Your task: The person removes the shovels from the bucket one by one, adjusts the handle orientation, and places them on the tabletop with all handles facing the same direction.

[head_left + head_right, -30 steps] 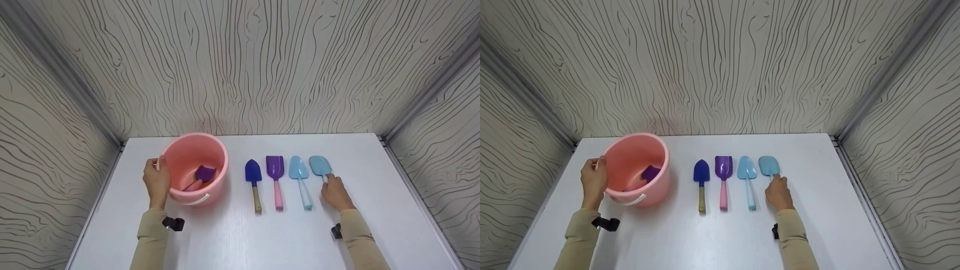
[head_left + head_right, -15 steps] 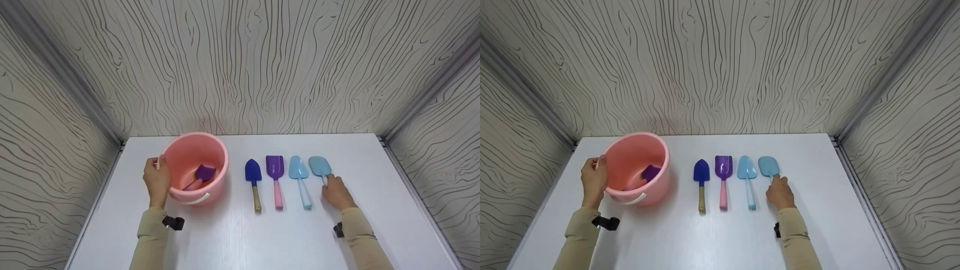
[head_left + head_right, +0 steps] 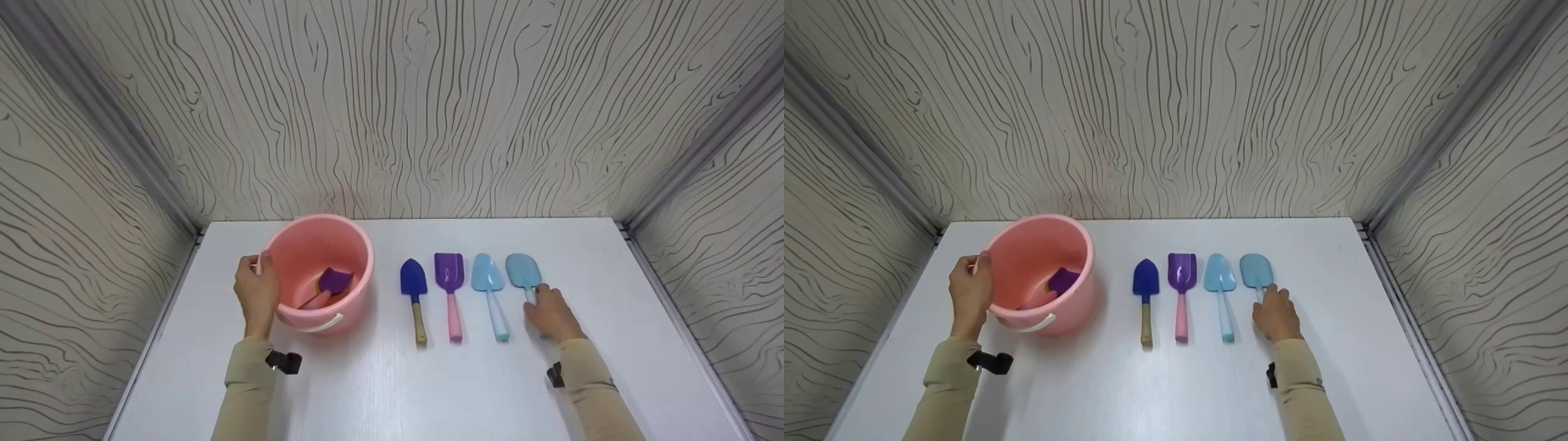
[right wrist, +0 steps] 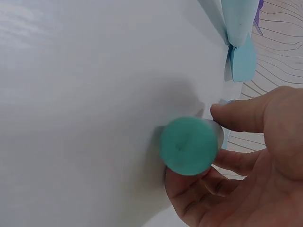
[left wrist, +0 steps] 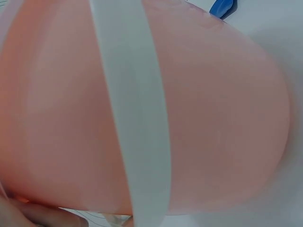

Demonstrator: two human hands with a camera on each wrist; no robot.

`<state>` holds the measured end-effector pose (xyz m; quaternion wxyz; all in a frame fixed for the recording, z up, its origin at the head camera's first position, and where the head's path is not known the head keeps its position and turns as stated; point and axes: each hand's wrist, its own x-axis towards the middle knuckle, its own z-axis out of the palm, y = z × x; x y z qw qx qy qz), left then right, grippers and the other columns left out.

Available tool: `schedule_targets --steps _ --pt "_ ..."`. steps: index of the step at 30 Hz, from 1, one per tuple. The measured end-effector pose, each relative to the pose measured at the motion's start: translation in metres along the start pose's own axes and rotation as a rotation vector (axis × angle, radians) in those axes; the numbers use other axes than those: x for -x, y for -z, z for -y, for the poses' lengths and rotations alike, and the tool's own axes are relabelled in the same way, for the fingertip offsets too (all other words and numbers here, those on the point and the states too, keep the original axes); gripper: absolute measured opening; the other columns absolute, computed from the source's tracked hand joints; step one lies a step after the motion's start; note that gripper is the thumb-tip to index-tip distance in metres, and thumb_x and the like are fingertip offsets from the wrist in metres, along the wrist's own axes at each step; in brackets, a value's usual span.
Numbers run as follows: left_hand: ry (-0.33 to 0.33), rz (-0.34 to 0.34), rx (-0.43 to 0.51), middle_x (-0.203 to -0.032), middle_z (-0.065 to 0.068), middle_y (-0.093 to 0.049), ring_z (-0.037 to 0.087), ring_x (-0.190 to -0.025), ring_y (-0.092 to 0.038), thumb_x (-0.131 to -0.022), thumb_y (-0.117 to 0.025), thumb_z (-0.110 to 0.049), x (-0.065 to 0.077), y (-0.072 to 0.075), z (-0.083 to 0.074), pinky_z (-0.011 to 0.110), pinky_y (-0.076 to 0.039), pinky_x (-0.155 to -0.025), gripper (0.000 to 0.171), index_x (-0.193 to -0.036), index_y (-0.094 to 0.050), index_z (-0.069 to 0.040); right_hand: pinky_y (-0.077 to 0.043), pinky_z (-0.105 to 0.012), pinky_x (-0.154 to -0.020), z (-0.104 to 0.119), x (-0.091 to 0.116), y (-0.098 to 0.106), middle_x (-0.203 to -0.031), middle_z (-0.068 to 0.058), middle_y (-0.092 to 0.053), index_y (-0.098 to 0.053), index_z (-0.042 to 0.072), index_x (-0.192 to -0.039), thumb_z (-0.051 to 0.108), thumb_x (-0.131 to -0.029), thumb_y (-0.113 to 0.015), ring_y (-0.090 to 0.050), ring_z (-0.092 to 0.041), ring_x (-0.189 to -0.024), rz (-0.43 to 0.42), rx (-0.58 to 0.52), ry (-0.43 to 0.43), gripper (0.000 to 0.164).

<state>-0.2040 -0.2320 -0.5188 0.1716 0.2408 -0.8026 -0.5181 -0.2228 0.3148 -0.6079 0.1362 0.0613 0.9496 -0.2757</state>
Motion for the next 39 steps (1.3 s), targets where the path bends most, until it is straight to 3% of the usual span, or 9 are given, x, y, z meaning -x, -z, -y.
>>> schedule_targets --steps 5,9,17,21,25,29,32,39 --pt "-0.014 -0.011 -0.011 -0.112 0.026 -0.063 0.035 -0.096 -0.061 -0.112 -0.046 -0.03 -0.001 0.0 0.001 0.044 -0.047 -0.08 0.039 -0.127 -0.058 0.005 -0.048 -0.068 -0.104 0.005 0.0 0.003 -0.134 -0.043 -0.047 -0.033 -0.02 -0.151 0.021 -0.108 -0.053 -0.056 -0.055 -0.12 -0.031 0.032 0.011 0.063" --pt "0.005 -0.004 0.006 -0.119 0.028 -0.063 0.038 -0.102 -0.062 -0.113 -0.046 -0.031 0.0 0.001 0.002 0.048 -0.049 -0.086 0.041 -0.13 -0.057 0.005 -0.047 -0.069 -0.102 0.017 -0.002 0.004 -0.136 -0.045 -0.046 -0.036 -0.019 -0.15 0.021 -0.107 -0.056 -0.054 -0.058 -0.121 -0.085 0.077 0.038 0.063" --pt "0.018 -0.008 0.019 -0.122 0.03 -0.064 0.04 -0.105 -0.062 -0.113 -0.046 -0.032 0.002 0.003 0.002 0.052 -0.05 -0.089 0.043 -0.131 -0.057 0.005 -0.039 -0.075 -0.108 0.062 -0.008 0.011 -0.145 -0.043 -0.046 -0.042 -0.014 -0.151 0.02 -0.106 -0.061 -0.049 -0.061 -0.131 -0.183 0.083 0.137 0.06" --pt "0.01 -0.02 0.011 -0.118 0.029 -0.065 0.038 -0.1 -0.062 -0.112 -0.047 -0.03 0.001 0.002 0.002 0.047 -0.049 -0.084 0.04 -0.128 -0.059 0.005 -0.042 -0.07 -0.108 0.092 -0.007 0.018 -0.143 -0.038 -0.051 -0.045 -0.011 -0.151 0.021 -0.107 -0.061 -0.053 -0.057 -0.13 -0.223 0.053 0.215 0.057" --pt "0.003 -0.028 0.003 -0.111 0.026 -0.065 0.035 -0.094 -0.061 -0.112 -0.047 -0.031 0.001 0.002 0.001 0.043 -0.047 -0.078 0.04 -0.127 -0.059 0.004 -0.051 -0.061 -0.101 0.126 -0.007 0.022 -0.134 -0.031 -0.058 -0.05 -0.009 -0.147 0.018 -0.107 -0.062 -0.061 -0.049 -0.122 -0.257 -0.07 0.346 0.049" --pt "0.011 -0.016 0.01 -0.115 0.028 -0.064 0.037 -0.098 -0.062 -0.113 -0.046 -0.032 0.002 0.002 0.001 0.046 -0.049 -0.082 0.042 -0.129 -0.058 0.004 -0.056 -0.054 -0.097 0.164 -0.007 0.023 -0.125 -0.025 -0.063 -0.057 -0.006 -0.14 0.013 -0.106 -0.064 -0.067 -0.04 -0.115 -0.289 -0.222 0.495 0.04" --pt "0.014 -0.006 0.015 -0.12 0.03 -0.063 0.04 -0.104 -0.061 -0.113 -0.046 -0.033 0.002 0.002 0.001 0.052 -0.049 -0.088 0.044 -0.13 -0.057 0.005 -0.059 -0.049 -0.094 0.196 -0.003 0.022 -0.121 -0.021 -0.066 -0.062 -0.005 -0.134 0.012 -0.106 -0.065 -0.069 -0.035 -0.109 -0.314 -0.272 0.596 0.033" --pt "0.023 -0.015 -0.006 -0.114 0.026 -0.063 0.037 -0.099 -0.061 -0.113 -0.046 -0.034 0.0 0.001 -0.002 0.046 -0.048 -0.082 0.044 -0.129 -0.058 0.004 -0.061 -0.036 -0.091 0.272 0.012 0.007 -0.119 -0.012 -0.069 -0.067 0.004 -0.13 0.014 -0.106 -0.066 -0.07 -0.021 -0.106 -0.242 -0.29 0.744 0.026"
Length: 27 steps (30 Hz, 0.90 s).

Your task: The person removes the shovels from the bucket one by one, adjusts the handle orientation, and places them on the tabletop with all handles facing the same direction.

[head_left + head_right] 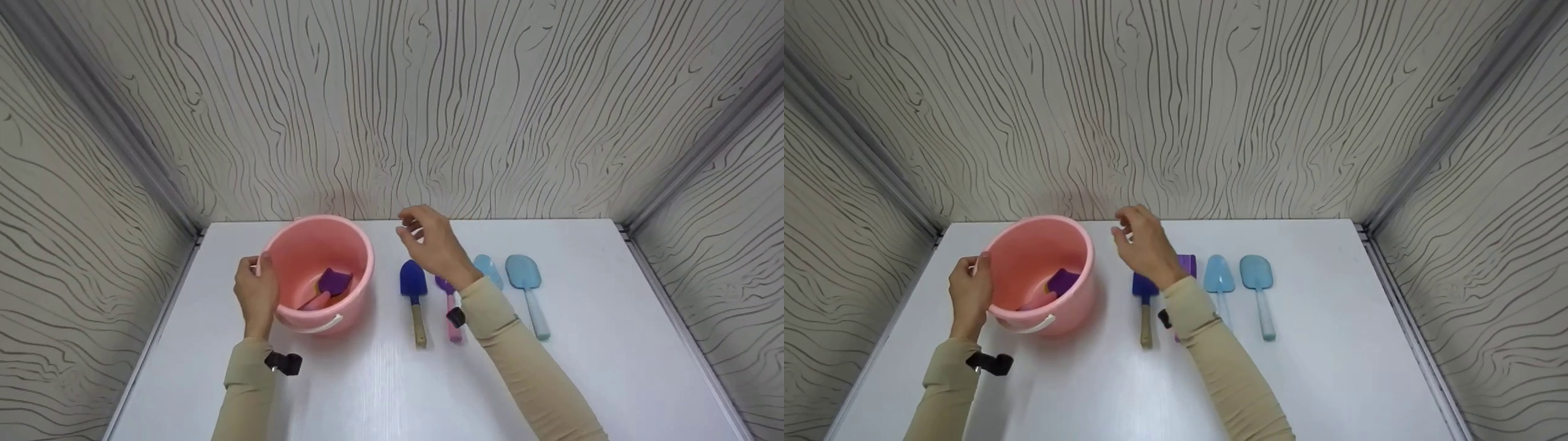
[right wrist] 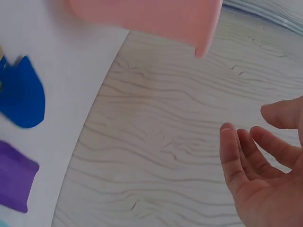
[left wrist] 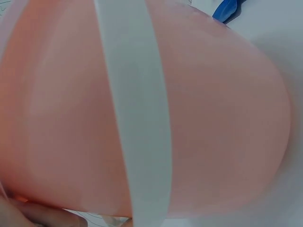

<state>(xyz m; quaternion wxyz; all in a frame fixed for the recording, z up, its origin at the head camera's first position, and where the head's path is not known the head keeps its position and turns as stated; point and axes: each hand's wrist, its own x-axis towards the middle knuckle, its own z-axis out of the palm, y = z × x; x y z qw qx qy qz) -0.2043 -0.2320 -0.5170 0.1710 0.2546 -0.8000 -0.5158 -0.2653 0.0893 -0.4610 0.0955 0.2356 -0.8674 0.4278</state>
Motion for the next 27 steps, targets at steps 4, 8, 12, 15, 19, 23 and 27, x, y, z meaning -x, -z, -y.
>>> schedule_targets --steps 4,8,12,15,19,23,27 --pt "0.013 -0.003 0.011 -0.115 0.026 -0.064 0.036 -0.099 -0.061 -0.113 -0.047 -0.033 0.0 0.002 0.001 0.045 -0.048 -0.082 0.041 -0.129 -0.058 0.004 -0.06 -0.033 -0.092 0.024 -0.01 -0.032 -0.12 -0.011 -0.069 -0.065 0.005 -0.133 0.015 -0.107 -0.065 -0.067 -0.019 -0.106 0.108 0.01 0.019 0.028" --pt "0.009 0.014 0.004 -0.114 0.027 -0.063 0.037 -0.1 -0.061 -0.112 -0.047 -0.032 0.001 0.001 0.002 0.047 -0.048 -0.084 0.042 -0.129 -0.058 0.004 -0.06 -0.03 -0.089 0.036 -0.012 -0.061 -0.115 -0.011 -0.068 -0.067 0.003 -0.13 0.013 -0.106 -0.064 -0.065 -0.019 -0.102 0.19 0.061 0.043 0.025" --pt "0.002 0.004 -0.003 -0.113 0.027 -0.063 0.037 -0.099 -0.061 -0.112 -0.047 -0.032 0.0 0.001 0.001 0.049 -0.049 -0.084 0.041 -0.127 -0.058 0.004 -0.06 -0.028 -0.087 0.05 -0.013 -0.084 -0.113 -0.008 -0.068 -0.066 0.005 -0.127 0.015 -0.106 -0.065 -0.066 -0.018 -0.098 0.269 0.089 0.043 0.023" --pt "0.005 0.011 0.008 -0.118 0.028 -0.063 0.039 -0.103 -0.061 -0.113 -0.047 -0.032 -0.001 0.001 -0.001 0.05 -0.049 -0.088 0.04 -0.128 -0.057 0.004 -0.06 -0.03 -0.088 0.057 -0.012 -0.099 -0.113 -0.007 -0.068 -0.064 0.006 -0.124 0.02 -0.106 -0.065 -0.066 -0.018 -0.097 0.332 0.198 0.054 0.022" --pt "-0.001 0.013 0.021 -0.12 0.028 -0.063 0.039 -0.105 -0.061 -0.113 -0.045 -0.03 -0.003 0.001 -0.004 0.051 -0.049 -0.089 0.039 -0.129 -0.056 0.004 -0.059 -0.032 -0.087 0.068 -0.015 -0.114 -0.108 -0.007 -0.067 -0.062 0.007 -0.121 0.025 -0.106 -0.066 -0.066 -0.019 -0.096 0.413 0.365 0.06 0.024" --pt "-0.014 0.002 0.022 -0.114 0.026 -0.063 0.036 -0.099 -0.062 -0.113 -0.045 -0.03 -0.001 0.001 -0.004 0.044 -0.05 -0.08 0.038 -0.126 -0.057 0.004 -0.058 -0.031 -0.079 0.074 -0.018 -0.13 -0.099 -0.002 -0.066 -0.063 0.011 -0.123 0.039 -0.106 -0.066 -0.067 -0.016 -0.086 0.487 0.425 -0.018 0.034" --pt "0.001 0.004 0.018 -0.109 0.022 -0.063 0.033 -0.095 -0.062 -0.113 -0.045 -0.03 0.003 -0.002 -0.002 0.039 -0.049 -0.075 0.038 -0.127 -0.058 0.003 -0.057 -0.029 -0.07 0.076 -0.014 -0.14 -0.096 0.002 -0.062 -0.063 0.014 -0.128 0.053 -0.104 -0.065 -0.064 -0.013 -0.076 0.51 0.442 -0.09 0.046"
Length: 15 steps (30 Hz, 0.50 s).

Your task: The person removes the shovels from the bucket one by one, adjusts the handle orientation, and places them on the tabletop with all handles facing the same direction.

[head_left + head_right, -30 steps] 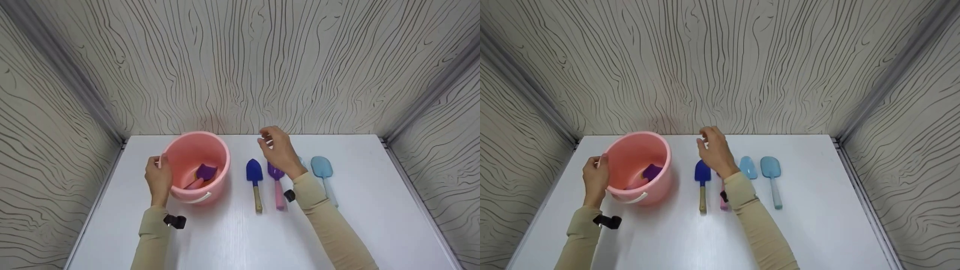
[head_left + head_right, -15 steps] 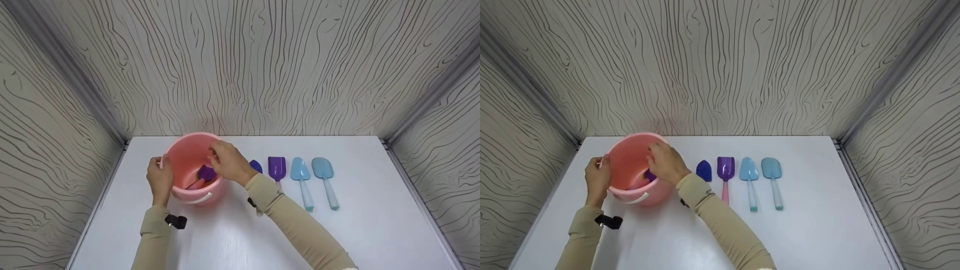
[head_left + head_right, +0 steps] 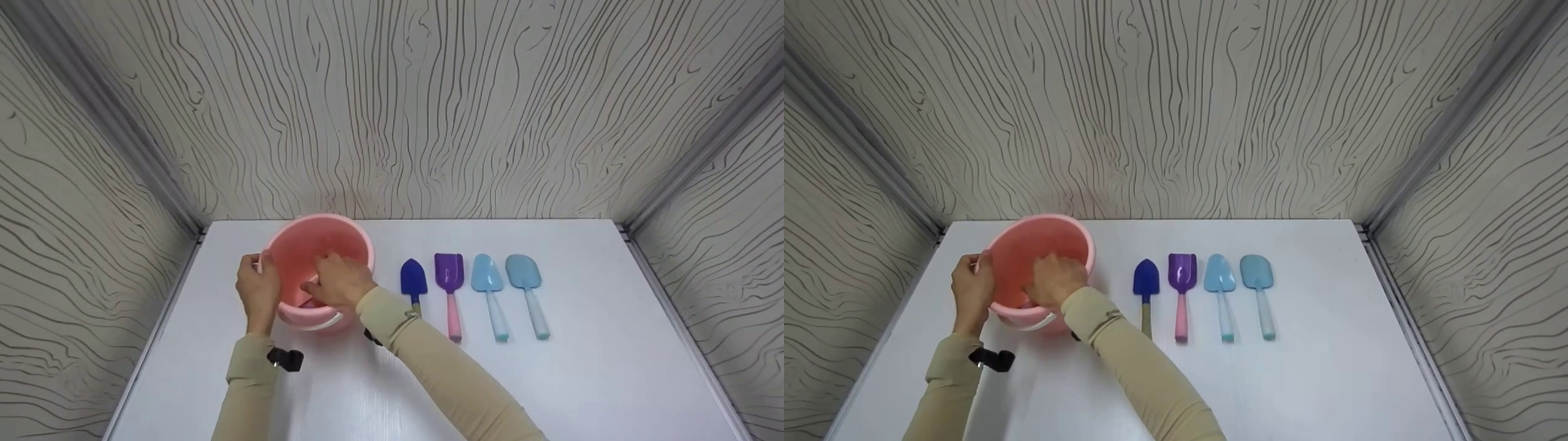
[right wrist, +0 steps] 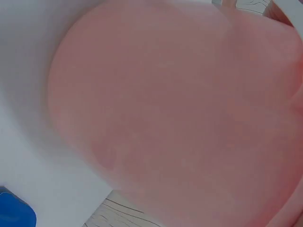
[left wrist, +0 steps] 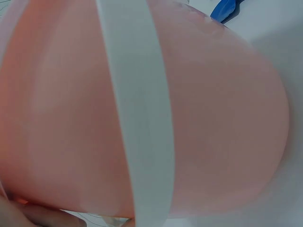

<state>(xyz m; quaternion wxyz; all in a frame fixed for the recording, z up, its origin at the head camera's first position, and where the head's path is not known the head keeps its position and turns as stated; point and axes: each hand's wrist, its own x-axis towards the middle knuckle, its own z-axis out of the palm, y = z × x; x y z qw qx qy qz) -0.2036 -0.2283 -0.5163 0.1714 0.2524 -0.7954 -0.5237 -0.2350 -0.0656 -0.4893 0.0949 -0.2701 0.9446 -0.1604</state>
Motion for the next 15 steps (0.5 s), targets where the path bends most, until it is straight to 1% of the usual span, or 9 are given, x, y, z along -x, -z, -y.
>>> schedule_targets --steps 1,3,5,6,8,10,12,13,15 --pt "0.005 0.003 0.003 -0.108 0.022 -0.062 0.033 -0.095 -0.063 -0.113 -0.045 -0.031 -0.0003 0.0001 -0.0006 0.039 -0.05 -0.076 0.038 -0.128 -0.057 0.002 -0.056 -0.029 -0.067 0.002 -0.0006 -0.0007 -0.095 0.002 -0.061 -0.064 0.014 -0.128 0.055 -0.103 -0.065 -0.064 -0.013 -0.074 0.005 -0.01 -0.011 0.047" --pt "0.008 -0.001 0.008 -0.109 0.022 -0.063 0.033 -0.097 -0.063 -0.114 -0.045 -0.031 -0.0017 0.0002 -0.0018 0.041 -0.05 -0.078 0.038 -0.128 -0.057 0.002 -0.053 -0.029 -0.062 0.0055 -0.0027 -0.0013 -0.089 0.002 -0.062 -0.066 0.016 -0.12 0.057 -0.102 -0.066 -0.063 -0.014 -0.071 0.016 -0.025 -0.031 0.045" --pt "0.007 -0.006 0.014 -0.11 0.023 -0.063 0.034 -0.097 -0.064 -0.114 -0.045 -0.031 -0.0031 0.0003 -0.0026 0.043 -0.051 -0.079 0.038 -0.127 -0.057 0.002 -0.053 -0.031 -0.059 0.008 -0.005 -0.0012 -0.083 0.002 -0.064 -0.068 0.017 -0.114 0.059 -0.102 -0.066 -0.064 -0.015 -0.068 0.044 -0.035 -0.044 0.043" --pt "0.005 -0.007 0.018 -0.109 0.023 -0.063 0.034 -0.097 -0.064 -0.114 -0.045 -0.031 -0.0032 0.0006 -0.0032 0.043 -0.051 -0.079 0.038 -0.127 -0.057 0.002 -0.054 -0.031 -0.06 0.0088 -0.0061 -0.001 -0.081 0.002 -0.066 -0.068 0.019 -0.113 0.059 -0.102 -0.066 -0.065 -0.016 -0.068 0.064 -0.039 -0.043 0.042" --pt "0.003 -0.015 0.016 -0.109 0.023 -0.064 0.034 -0.096 -0.064 -0.114 -0.045 -0.031 -0.0038 0.0006 -0.0032 0.042 -0.051 -0.077 0.038 -0.126 -0.058 0.002 -0.054 -0.032 -0.068 0.01 -0.0082 -0.0004 -0.081 0.004 -0.068 -0.072 0.022 -0.111 0.059 -0.101 -0.065 -0.064 -0.015 -0.072 0.108 -0.042 -0.033 0.04" --pt "0.007 -0.014 0.015 -0.108 0.022 -0.063 0.033 -0.094 -0.064 -0.114 -0.045 -0.031 -0.0032 0.0006 -0.0027 0.04 -0.051 -0.075 0.038 -0.126 -0.058 0.002 -0.055 -0.034 -0.074 0.0096 -0.0093 -0.0004 -0.081 0.005 -0.069 -0.074 0.024 -0.112 0.059 -0.102 -0.064 -0.064 -0.015 -0.076 0.162 -0.046 -0.012 0.038" --pt "0.015 -0.005 0.014 -0.109 0.022 -0.063 0.033 -0.095 -0.063 -0.114 -0.044 -0.032 -0.0021 0.0005 -0.0017 0.04 -0.051 -0.076 0.039 -0.127 -0.058 0.002 -0.053 -0.034 -0.079 0.0082 -0.0098 -0.0006 -0.081 0.007 -0.068 -0.075 0.026 -0.11 0.057 -0.103 -0.063 -0.062 -0.014 -0.079 0.21 -0.06 0.013 0.034" --pt "0.019 0.0 0.012 -0.11 0.022 -0.063 0.033 -0.096 -0.063 -0.114 -0.044 -0.033 -0.0017 0.0004 -0.001 0.041 -0.051 -0.077 0.039 -0.128 -0.057 0.002 -0.052 -0.034 -0.079 0.0073 -0.0098 -0.0006 -0.079 0.007 -0.067 -0.076 0.026 -0.106 0.055 -0.104 -0.063 -0.062 -0.014 -0.079 0.232 -0.073 0.02 0.032" --pt "0.024 0.0 0.009 -0.112 0.023 -0.063 0.034 -0.098 -0.063 -0.114 -0.044 -0.033 -0.0012 0.0004 0.0003 0.043 -0.051 -0.08 0.04 -0.129 -0.057 0.002 -0.051 -0.033 -0.075 0.0049 -0.0097 -0.0009 -0.073 0.005 -0.064 -0.076 0.025 -0.099 0.051 -0.105 -0.063 -0.062 -0.014 -0.075 0.271 -0.104 0.032 0.03"
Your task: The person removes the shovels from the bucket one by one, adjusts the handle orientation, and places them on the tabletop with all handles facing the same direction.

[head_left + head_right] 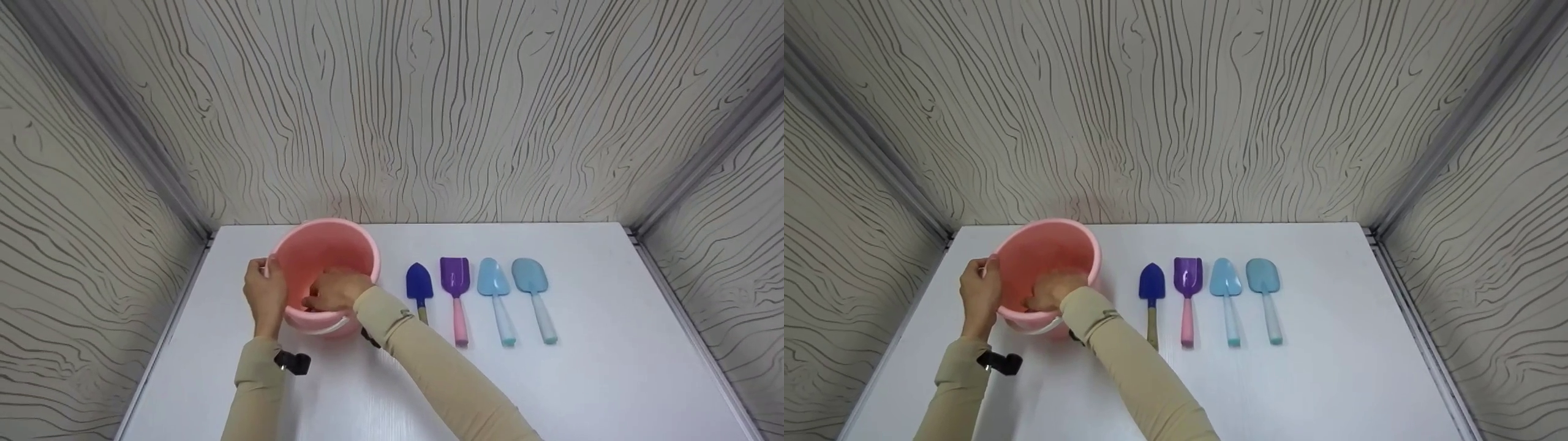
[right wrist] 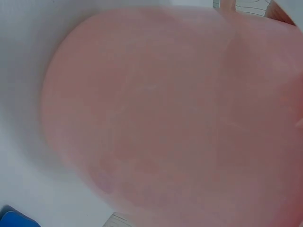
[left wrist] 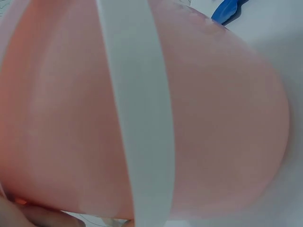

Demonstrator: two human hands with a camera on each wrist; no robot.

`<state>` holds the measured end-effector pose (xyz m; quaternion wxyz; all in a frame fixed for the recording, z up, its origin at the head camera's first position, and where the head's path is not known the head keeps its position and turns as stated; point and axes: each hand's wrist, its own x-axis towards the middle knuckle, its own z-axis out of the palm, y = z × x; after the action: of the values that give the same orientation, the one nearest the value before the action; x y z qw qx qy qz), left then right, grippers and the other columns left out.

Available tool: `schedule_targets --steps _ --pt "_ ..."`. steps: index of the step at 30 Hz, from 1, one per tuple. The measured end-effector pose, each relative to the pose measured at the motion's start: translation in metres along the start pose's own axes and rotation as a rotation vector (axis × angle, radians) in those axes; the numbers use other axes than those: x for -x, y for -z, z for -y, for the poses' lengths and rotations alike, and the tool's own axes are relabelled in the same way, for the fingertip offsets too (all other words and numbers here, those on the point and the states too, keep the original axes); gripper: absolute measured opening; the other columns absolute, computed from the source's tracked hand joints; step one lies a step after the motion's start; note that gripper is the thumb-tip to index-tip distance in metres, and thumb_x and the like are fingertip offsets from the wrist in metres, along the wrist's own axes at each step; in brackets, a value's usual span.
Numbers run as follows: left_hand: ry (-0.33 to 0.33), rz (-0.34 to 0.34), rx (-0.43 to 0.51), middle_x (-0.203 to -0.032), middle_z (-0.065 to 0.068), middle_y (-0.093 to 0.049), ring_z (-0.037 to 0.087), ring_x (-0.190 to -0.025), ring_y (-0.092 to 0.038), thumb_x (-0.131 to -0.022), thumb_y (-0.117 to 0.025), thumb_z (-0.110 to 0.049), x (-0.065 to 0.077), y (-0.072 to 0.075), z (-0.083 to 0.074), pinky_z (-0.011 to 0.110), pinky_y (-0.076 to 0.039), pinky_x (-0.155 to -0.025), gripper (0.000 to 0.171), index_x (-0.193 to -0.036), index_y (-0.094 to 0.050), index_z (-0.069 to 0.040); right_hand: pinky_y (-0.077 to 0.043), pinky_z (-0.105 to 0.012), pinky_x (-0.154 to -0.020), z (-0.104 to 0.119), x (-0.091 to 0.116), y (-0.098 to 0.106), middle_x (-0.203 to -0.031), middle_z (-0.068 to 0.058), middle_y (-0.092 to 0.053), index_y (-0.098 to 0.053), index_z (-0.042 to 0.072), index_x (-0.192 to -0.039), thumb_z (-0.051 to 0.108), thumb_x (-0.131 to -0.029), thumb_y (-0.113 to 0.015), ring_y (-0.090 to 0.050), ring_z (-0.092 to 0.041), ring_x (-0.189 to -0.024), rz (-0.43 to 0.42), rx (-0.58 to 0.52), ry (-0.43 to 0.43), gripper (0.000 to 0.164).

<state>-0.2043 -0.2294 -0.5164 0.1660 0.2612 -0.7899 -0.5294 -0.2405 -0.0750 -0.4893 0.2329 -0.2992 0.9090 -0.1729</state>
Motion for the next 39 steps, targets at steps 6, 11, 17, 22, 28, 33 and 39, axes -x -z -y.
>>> schedule_targets --steps 6,11,17,22,28,33,39 --pt "-0.011 -0.017 -0.004 -0.11 0.023 -0.062 0.035 -0.096 -0.061 -0.113 -0.045 -0.029 0.0 -0.002 0.004 0.046 -0.049 -0.081 0.038 -0.128 -0.058 0.004 -0.042 -0.03 -0.069 -0.006 -0.002 0.002 -0.07 0.006 -0.059 -0.074 0.021 -0.088 0.033 -0.103 -0.065 -0.056 -0.013 -0.071 0.052 -0.089 0.047 0.021" --pt "-0.025 -0.017 -0.004 -0.108 0.024 -0.061 0.037 -0.096 -0.06 -0.113 -0.047 -0.029 0.0 -0.003 0.006 0.047 -0.047 -0.082 0.038 -0.127 -0.059 0.004 -0.042 -0.028 -0.068 -0.008 -0.006 0.006 -0.074 0.006 -0.062 -0.074 0.019 -0.085 0.024 -0.096 -0.066 -0.055 -0.013 -0.073 0.056 -0.051 0.033 0.014" --pt "-0.022 -0.012 0.009 -0.12 0.031 -0.064 0.043 -0.108 -0.061 -0.112 -0.047 -0.028 0.0 -0.003 0.006 0.057 -0.048 -0.094 0.038 -0.126 -0.059 0.005 -0.044 -0.028 -0.068 -0.012 -0.009 0.011 -0.085 0.002 -0.066 -0.076 0.014 -0.099 0.021 -0.095 -0.066 -0.058 -0.015 -0.079 0.144 -0.088 0.003 0.013" --pt "-0.023 -0.01 -0.007 -0.113 0.027 -0.062 0.04 -0.103 -0.06 -0.112 -0.046 -0.028 -0.001 -0.003 0.003 0.053 -0.049 -0.089 0.039 -0.127 -0.059 0.005 -0.046 -0.029 -0.065 -0.013 -0.011 0.017 -0.08 0.001 -0.061 -0.071 0.012 -0.091 0.027 -0.094 -0.074 -0.057 -0.017 -0.075 0.172 -0.083 -0.101 0.016" --pt "-0.023 -0.016 -0.016 -0.105 0.022 -0.06 0.034 -0.094 -0.059 -0.113 -0.046 -0.028 -0.002 -0.003 0.0 0.045 -0.048 -0.08 0.038 -0.126 -0.06 0.004 -0.041 -0.029 -0.058 -0.009 -0.013 0.021 -0.066 0.001 -0.047 -0.058 0.013 -0.065 0.022 -0.097 -0.071 -0.05 -0.017 -0.064 0.178 -0.057 -0.209 0.036" --pt "-0.018 -0.016 -0.02 -0.106 0.021 -0.062 0.032 -0.092 -0.061 -0.113 -0.046 -0.029 -0.002 -0.004 0.0 0.039 -0.049 -0.076 0.038 -0.127 -0.06 0.003 -0.043 -0.029 -0.058 -0.006 -0.014 0.022 -0.071 -0.002 -0.053 -0.061 0.011 -0.066 0.024 -0.098 -0.073 -0.053 -0.018 -0.068 0.176 -0.098 -0.264 0.037" --pt "-0.026 -0.023 -0.014 -0.104 0.021 -0.062 0.03 -0.088 -0.061 -0.112 -0.047 -0.027 -0.002 -0.006 0.003 0.035 -0.048 -0.071 0.037 -0.128 -0.06 0.004 -0.043 -0.029 -0.065 -0.011 -0.019 0.02 -0.086 -0.004 -0.056 -0.067 0.009 -0.076 0.018 -0.1 -0.067 -0.054 -0.019 -0.081 0.225 -0.132 -0.296 0.025"
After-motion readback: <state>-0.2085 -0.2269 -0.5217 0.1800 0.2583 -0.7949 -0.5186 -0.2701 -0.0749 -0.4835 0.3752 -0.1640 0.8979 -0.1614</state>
